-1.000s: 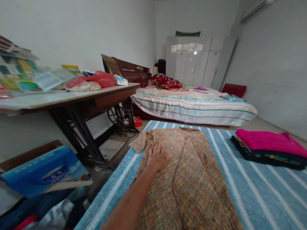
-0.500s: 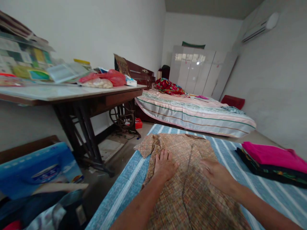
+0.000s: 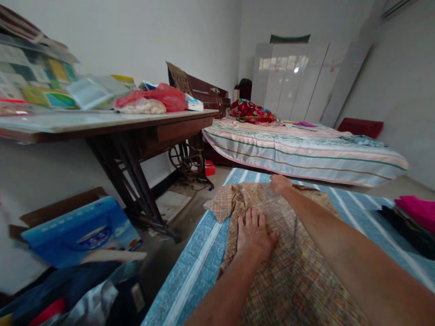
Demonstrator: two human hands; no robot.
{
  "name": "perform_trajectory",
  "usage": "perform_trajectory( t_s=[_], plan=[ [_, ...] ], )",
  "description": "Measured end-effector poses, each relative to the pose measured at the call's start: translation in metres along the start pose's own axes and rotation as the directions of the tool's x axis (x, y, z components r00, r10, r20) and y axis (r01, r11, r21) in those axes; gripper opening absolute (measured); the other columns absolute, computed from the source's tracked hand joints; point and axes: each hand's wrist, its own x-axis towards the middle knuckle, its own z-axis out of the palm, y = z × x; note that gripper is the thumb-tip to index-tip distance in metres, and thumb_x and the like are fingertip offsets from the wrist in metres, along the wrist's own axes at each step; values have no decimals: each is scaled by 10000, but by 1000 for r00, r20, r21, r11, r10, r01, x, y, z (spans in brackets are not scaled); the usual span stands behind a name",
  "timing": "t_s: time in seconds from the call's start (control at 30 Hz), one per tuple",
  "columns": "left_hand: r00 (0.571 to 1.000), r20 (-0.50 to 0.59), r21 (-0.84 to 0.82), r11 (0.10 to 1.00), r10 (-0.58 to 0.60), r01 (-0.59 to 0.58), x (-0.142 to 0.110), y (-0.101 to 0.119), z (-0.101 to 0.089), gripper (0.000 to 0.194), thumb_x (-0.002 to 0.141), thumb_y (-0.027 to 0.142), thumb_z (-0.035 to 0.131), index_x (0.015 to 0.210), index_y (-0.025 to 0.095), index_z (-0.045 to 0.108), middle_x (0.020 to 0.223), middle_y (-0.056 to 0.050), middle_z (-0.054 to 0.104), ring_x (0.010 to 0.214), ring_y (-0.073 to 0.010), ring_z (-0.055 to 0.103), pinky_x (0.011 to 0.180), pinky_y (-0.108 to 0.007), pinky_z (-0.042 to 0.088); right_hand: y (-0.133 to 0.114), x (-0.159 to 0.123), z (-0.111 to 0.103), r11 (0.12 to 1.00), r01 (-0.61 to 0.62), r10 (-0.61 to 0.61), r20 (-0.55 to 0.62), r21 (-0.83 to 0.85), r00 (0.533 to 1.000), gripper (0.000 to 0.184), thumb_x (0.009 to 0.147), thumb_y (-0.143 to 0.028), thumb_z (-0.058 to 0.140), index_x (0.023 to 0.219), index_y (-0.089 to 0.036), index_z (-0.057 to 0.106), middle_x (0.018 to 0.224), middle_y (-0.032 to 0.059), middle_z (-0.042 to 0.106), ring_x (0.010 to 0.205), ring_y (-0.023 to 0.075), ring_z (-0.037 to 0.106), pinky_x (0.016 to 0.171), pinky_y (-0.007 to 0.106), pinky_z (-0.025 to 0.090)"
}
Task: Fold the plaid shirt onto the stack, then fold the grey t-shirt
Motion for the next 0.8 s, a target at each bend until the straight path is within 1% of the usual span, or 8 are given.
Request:
perform_trajectory(
  t_s=[0.1, 0.2, 0.4, 0.57, 0.7, 0.8],
  plan=[
    [1000, -10, -2, 1000, 1, -1, 0, 0, 0, 722, 878, 610, 276, 1427, 145, 335, 1515, -133, 258, 1402, -297, 164, 1109, -543, 135, 1, 9, 4, 1000, -25, 25, 25, -13, 999, 283, 916, -359, 567, 1092, -140, 594, 1125, 83, 596, 1013, 216, 581, 880, 429, 481],
    [1000, -10, -6, 1000, 0, 0, -1, 1, -1, 716, 877, 608, 283, 1421, 145, 346, 1511, -136, 268, 1399, -300, 171, 1109, -544, 136, 0, 11, 9, 1000, -27, 27, 23, -5, 999, 302, 912, -364, 572, 1115, -140, 581, 1138, 86, 584, 1008, 217, 579, 873, 430, 484],
    [1000, 3, -15, 1000, -1, 1, -1, 1, 0, 720, 878, 610, 272, 1427, 148, 334, 1518, -132, 252, 1404, -301, 156, 1112, -544, 122, -3, 8, 21, 999, -30, 31, -24, 30, 999, 285, 919, -361, 562, 1106, -147, 584, 1129, 82, 587, 1000, 211, 581, 869, 422, 488],
    [1000, 23, -20, 1000, -12, 13, 0, 1, -1, 730, 874, 615, 265, 1436, 151, 316, 1520, -133, 245, 1407, -301, 143, 1110, -544, 120, 1, 9, 30, 996, -43, 49, -68, 81, 997, 277, 936, -364, 532, 1105, -153, 590, 1102, 79, 606, 999, 206, 589, 872, 412, 487],
    [999, 32, -22, 1000, -9, 10, 1, 1, 0, 743, 868, 625, 252, 1438, 153, 311, 1522, -133, 238, 1409, -299, 132, 1108, -543, 113, 6, 10, 32, 991, -5, 18, -97, 131, 995, 327, 943, -359, 520, 1201, -160, 541, 1148, 91, 586, 1026, 213, 579, 887, 415, 481],
    [1000, 30, -22, 1000, -8, 8, 1, 0, 2, 752, 865, 633, 242, 1439, 151, 309, 1523, -134, 235, 1411, -302, 120, 1105, -549, 112, 2, 7, 33, 987, 61, -46, -107, 146, 993, 325, 947, -357, 512, 1207, -164, 539, 1158, 91, 582, 1035, 215, 574, 894, 423, 475]
  ],
)
